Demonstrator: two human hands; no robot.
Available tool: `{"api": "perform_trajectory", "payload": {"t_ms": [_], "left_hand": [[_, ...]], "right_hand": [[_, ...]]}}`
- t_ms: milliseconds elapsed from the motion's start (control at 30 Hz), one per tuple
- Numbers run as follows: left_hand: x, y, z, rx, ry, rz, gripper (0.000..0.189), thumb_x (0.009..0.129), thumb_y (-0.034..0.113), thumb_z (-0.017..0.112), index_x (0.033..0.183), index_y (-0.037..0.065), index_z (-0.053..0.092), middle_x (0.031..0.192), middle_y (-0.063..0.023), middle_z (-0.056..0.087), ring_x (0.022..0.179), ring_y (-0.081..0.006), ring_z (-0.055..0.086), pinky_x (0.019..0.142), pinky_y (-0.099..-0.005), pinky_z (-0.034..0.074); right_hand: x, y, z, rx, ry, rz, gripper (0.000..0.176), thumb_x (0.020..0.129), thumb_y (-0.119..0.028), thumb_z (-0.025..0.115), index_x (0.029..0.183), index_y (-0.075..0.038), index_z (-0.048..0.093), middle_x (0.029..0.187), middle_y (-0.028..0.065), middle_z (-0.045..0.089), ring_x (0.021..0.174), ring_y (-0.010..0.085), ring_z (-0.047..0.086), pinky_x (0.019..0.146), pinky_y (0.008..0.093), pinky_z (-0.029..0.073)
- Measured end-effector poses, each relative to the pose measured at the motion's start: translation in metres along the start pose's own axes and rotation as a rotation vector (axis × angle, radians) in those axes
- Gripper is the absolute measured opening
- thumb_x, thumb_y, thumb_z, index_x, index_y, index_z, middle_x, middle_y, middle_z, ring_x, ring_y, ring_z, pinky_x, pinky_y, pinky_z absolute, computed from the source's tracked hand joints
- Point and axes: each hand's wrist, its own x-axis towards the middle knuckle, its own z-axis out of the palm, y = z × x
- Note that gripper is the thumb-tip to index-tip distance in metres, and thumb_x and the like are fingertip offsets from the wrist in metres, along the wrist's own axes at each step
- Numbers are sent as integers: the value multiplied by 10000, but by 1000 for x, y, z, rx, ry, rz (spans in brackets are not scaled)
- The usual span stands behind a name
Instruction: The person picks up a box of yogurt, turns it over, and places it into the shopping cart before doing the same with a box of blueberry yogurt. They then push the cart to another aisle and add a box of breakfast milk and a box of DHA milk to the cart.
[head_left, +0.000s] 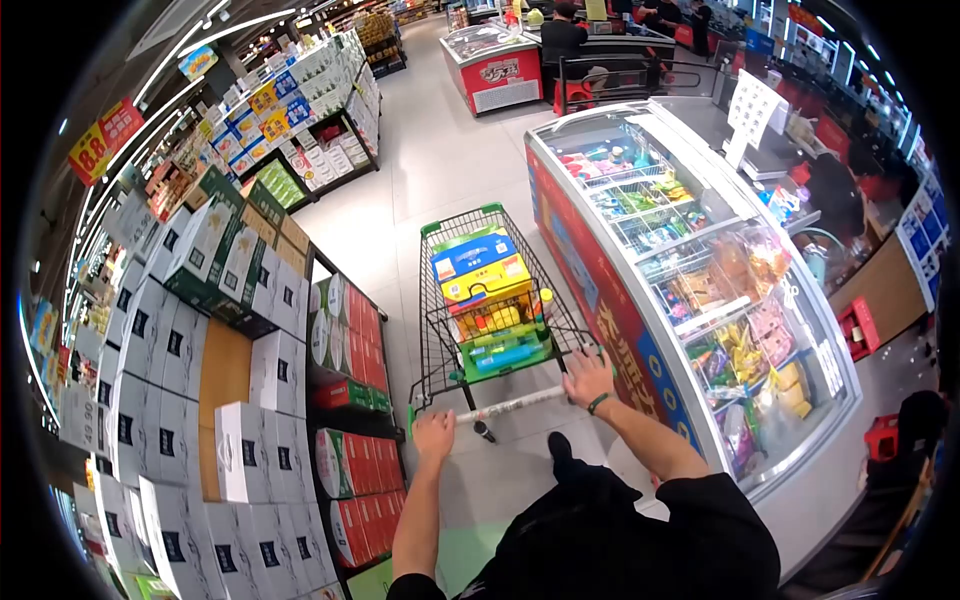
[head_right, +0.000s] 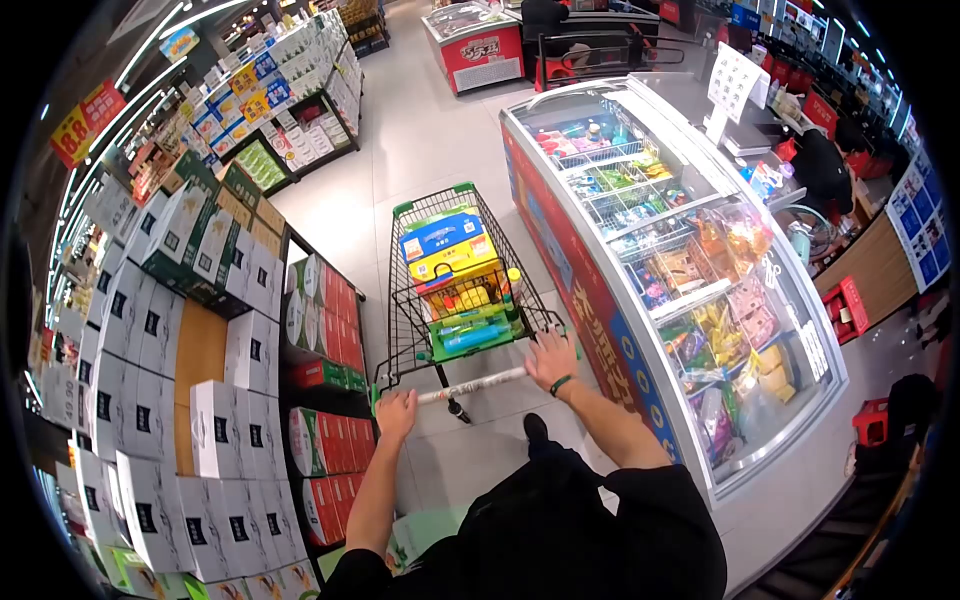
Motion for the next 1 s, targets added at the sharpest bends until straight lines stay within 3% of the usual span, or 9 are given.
{"api": "perform_trajectory", "payload": {"t_ms": [233, 367, 433, 533, 700, 733, 833, 867, 1000], "left_hand": [[74, -2, -12, 157, -350, -71, 513, 1002, 468, 376, 1057, 119, 749, 1034, -158, 729, 1028, -362, 672, 964, -496, 442], [114, 6, -17, 161, -479, -62, 509, 988, 469, 379, 1097, 128, 742, 1079, -166, 728, 1046, -374, 675, 958, -501, 454], [138, 4, -17, 59, -609, -132, 528, 945, 525, 442, 1096, 117, 742, 1101, -211, 717, 1052, -401, 674, 942, -514, 483], [173, -2, -5, 58, -515, -203, 572, 881, 575, 513, 1058, 85, 749, 1102, -260, 704, 1057, -420, 670, 934, -509, 511], [236, -7, 3, -26, -575, -168, 602, 831, 585, 555, 1014, 46, 750, 1094, -286, 697, 1050, -432, 671, 933, -504, 525], [245, -5, 5, 1, -567, -191, 583, 846, 561, 538, 1007, 43, 751, 1070, -280, 704, 1030, -434, 676, 922, -508, 527], [274, 4, 12, 54, -510, -206, 545, 878, 508, 495, 975, 39, 754, 1003, -263, 718, 969, -432, 692, 887, -519, 534], [283, 6, 16, 91, -468, -199, 531, 896, 479, 469, 951, 37, 757, 960, -250, 726, 928, -427, 702, 863, -527, 538], [330, 5, 14, 66, -411, -219, 519, 914, 440, 433, 903, 35, 758, 898, -231, 732, 866, -412, 713, 802, -534, 545]], "right_hand": [[39, 3, 16, 86, -30, 59, 323, 868, -355, 634, 1056, -115, 741, 1224, 91, 674, 1139, 287, 604, 1117, 599, 318], [70, 20, 27, 89, -40, 86, 312, 867, -374, 626, 942, -100, 755, 1109, 84, 713, 1058, 280, 633, 1141, 594, 282], [87, 27, 33, 86, -28, 80, 307, 868, -377, 625, 918, -102, 754, 1093, 84, 716, 1045, 279, 637, 1140, 596, 281], [114, 34, 44, 98, -41, 74, 314, 874, -383, 624, 892, -99, 756, 1093, 85, 710, 1046, 280, 630, 1138, 598, 280], [167, 52, 64, 134, -38, 20, 315, 884, -387, 626, 969, -116, 761, 1179, 83, 668, 1148, 287, 576, 1129, 600, 278], [179, 56, 68, 121, -125, 26, 315, 876, -385, 643, 1060, -152, 747, 1257, 111, 621, 1253, 324, 514, 1114, 589, 292], [220, 68, 80, 104, -106, -18, 348, 873, -400, 646, 1127, -175, 724, 1329, 155, 564, 1334, 373, 440, 1104, 582, 298], [235, 74, 84, 109, -198, -20, 398, 880, -427, 631, 1190, -187, 698, 1398, 184, 504, 1380, 403, 382, 1098, 574, 304], [293, 88, 111, 83, -314, -107, 418, 885, -440, 617, 1203, -178, 691, 1411, 178, 499, 1392, 393, 378, 1106, 567, 306]]}}
